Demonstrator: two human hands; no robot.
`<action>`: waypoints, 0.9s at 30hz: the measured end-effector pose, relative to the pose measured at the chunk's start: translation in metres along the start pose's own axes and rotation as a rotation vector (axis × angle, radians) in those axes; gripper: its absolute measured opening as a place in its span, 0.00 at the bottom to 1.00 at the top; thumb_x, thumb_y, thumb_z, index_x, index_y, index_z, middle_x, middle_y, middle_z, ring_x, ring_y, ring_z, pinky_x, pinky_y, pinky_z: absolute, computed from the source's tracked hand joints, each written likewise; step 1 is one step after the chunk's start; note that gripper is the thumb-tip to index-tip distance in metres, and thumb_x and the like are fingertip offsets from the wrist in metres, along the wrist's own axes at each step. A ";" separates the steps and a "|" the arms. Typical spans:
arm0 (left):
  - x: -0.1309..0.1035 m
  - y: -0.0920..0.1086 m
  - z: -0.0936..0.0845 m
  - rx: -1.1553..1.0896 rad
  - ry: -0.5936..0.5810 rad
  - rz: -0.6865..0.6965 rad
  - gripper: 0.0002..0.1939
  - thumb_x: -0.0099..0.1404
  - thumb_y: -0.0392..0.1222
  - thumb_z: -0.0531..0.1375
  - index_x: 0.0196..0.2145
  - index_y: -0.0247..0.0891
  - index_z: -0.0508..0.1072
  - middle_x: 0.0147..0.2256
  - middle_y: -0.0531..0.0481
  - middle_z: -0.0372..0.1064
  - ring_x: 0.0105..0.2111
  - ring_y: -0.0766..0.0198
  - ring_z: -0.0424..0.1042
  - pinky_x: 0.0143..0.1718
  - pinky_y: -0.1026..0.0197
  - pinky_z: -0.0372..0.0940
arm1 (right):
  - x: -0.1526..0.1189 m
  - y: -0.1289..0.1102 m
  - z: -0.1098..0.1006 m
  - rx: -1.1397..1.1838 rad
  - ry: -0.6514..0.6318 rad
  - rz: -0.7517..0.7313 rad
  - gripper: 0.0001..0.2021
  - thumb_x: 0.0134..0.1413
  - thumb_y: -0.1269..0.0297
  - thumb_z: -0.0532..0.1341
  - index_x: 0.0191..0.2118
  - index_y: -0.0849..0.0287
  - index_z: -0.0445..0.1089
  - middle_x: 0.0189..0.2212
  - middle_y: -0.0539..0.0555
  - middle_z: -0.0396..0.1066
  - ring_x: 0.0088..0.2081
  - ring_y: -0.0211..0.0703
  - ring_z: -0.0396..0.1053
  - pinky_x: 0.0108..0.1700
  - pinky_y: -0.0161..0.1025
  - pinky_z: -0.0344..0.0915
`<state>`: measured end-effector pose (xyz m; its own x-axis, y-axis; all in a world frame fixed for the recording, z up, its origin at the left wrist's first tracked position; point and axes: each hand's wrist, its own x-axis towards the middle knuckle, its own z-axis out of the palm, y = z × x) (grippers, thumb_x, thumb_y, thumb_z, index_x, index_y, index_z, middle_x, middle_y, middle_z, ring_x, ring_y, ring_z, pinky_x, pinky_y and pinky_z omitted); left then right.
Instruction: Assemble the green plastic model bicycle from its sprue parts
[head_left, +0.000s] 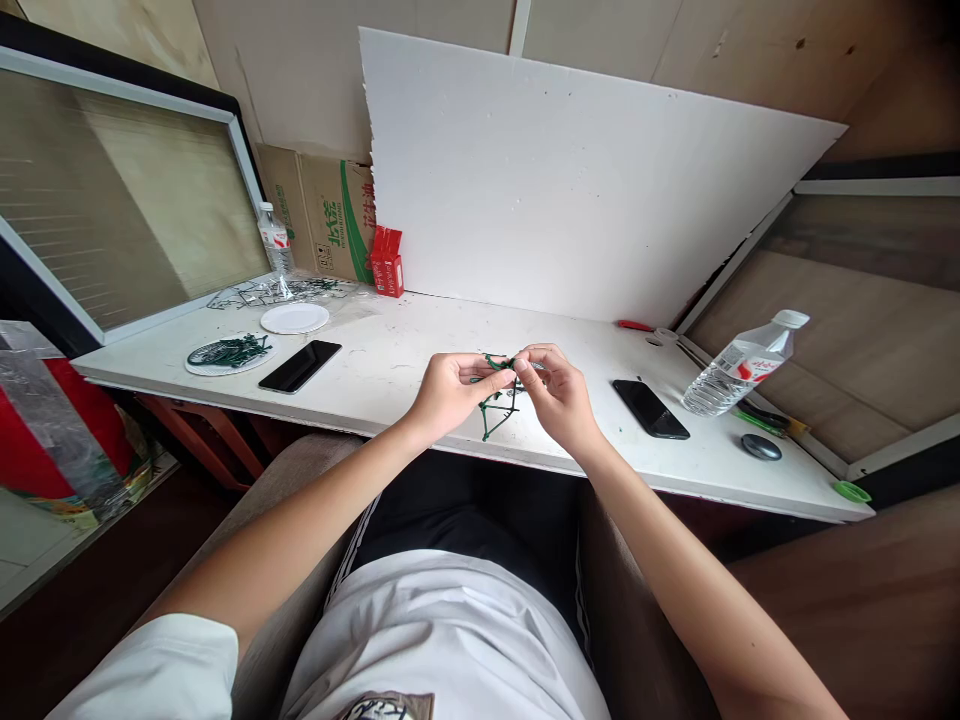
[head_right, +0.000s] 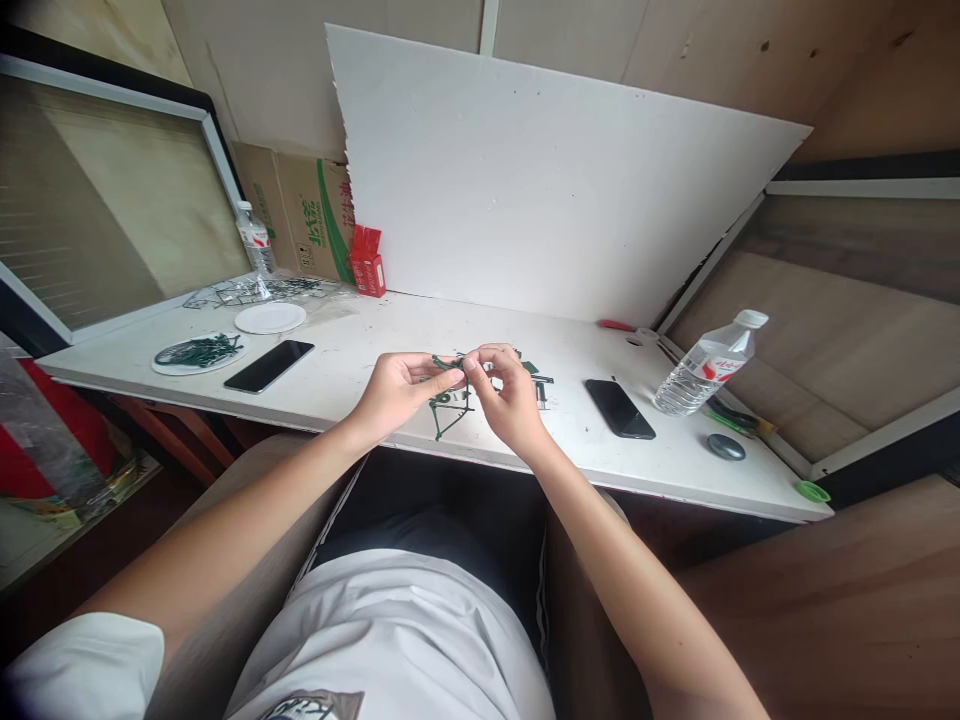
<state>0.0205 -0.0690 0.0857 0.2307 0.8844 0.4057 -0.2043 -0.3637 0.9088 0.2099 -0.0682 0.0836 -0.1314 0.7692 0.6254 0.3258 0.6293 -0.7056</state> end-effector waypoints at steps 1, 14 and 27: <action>0.000 0.000 0.000 -0.003 0.003 -0.004 0.23 0.58 0.53 0.76 0.43 0.31 0.85 0.40 0.40 0.84 0.43 0.49 0.83 0.52 0.46 0.77 | 0.000 0.000 0.000 -0.005 0.001 -0.005 0.16 0.69 0.45 0.63 0.43 0.53 0.76 0.46 0.57 0.73 0.51 0.50 0.73 0.49 0.47 0.76; 0.002 -0.007 -0.001 -0.028 -0.007 -0.031 0.24 0.59 0.54 0.75 0.44 0.32 0.85 0.41 0.40 0.84 0.44 0.48 0.83 0.53 0.45 0.76 | 0.004 0.007 -0.007 -0.063 -0.041 -0.028 0.16 0.69 0.45 0.63 0.43 0.51 0.79 0.45 0.57 0.75 0.50 0.50 0.74 0.49 0.49 0.75; 0.003 -0.009 0.003 -0.157 0.028 -0.158 0.25 0.54 0.54 0.78 0.41 0.32 0.84 0.41 0.40 0.83 0.43 0.50 0.83 0.54 0.46 0.73 | 0.004 0.004 -0.008 -0.128 -0.033 -0.068 0.16 0.69 0.45 0.63 0.43 0.51 0.81 0.44 0.57 0.74 0.48 0.51 0.74 0.47 0.49 0.73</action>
<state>0.0256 -0.0637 0.0789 0.2451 0.9355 0.2546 -0.3140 -0.1719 0.9337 0.2183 -0.0634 0.0865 -0.1874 0.7299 0.6574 0.4316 0.6624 -0.6123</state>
